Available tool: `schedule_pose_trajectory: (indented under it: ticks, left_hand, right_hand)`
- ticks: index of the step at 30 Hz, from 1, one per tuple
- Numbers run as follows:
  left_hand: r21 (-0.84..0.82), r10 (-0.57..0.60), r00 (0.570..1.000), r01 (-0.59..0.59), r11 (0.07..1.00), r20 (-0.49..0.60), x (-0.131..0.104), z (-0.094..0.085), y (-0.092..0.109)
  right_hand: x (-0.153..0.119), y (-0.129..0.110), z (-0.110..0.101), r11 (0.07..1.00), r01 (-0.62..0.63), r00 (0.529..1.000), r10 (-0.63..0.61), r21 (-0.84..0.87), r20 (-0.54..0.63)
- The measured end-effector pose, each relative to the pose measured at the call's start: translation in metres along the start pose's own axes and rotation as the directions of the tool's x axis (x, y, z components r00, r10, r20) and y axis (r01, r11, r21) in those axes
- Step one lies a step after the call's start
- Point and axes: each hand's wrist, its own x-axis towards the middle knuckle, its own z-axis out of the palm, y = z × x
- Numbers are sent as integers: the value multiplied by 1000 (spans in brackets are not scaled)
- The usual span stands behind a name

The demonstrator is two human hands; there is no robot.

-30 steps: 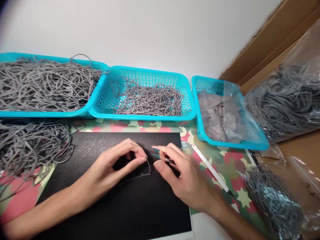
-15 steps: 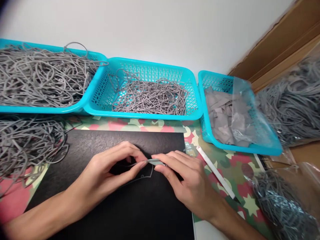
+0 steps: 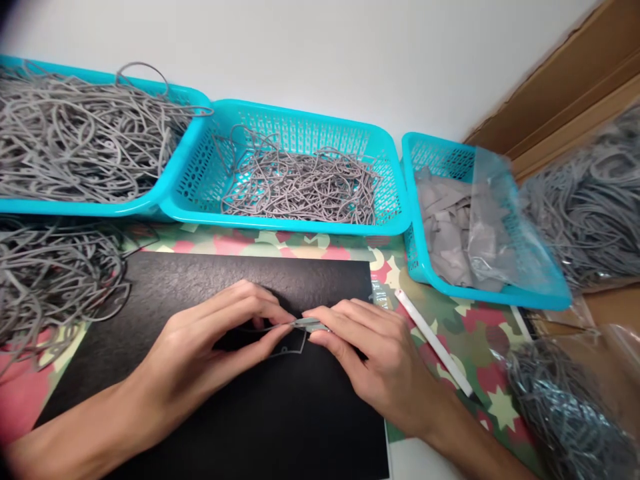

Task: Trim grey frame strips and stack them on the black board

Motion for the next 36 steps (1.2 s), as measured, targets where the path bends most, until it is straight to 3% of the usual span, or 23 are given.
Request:
schedule_pose_trajectory:
  ticks: [18,36]
  left_hand:
    - [209,165,986,-154,966,-35,-2,3,5]
    - [142,162,985,-153,978,-54,-2,4,5]
  right_hand:
    - [-3,3,1,999,46,999,-45,-20,7]
    - [-2,1,0,992,105,994,-106,-72,-9]
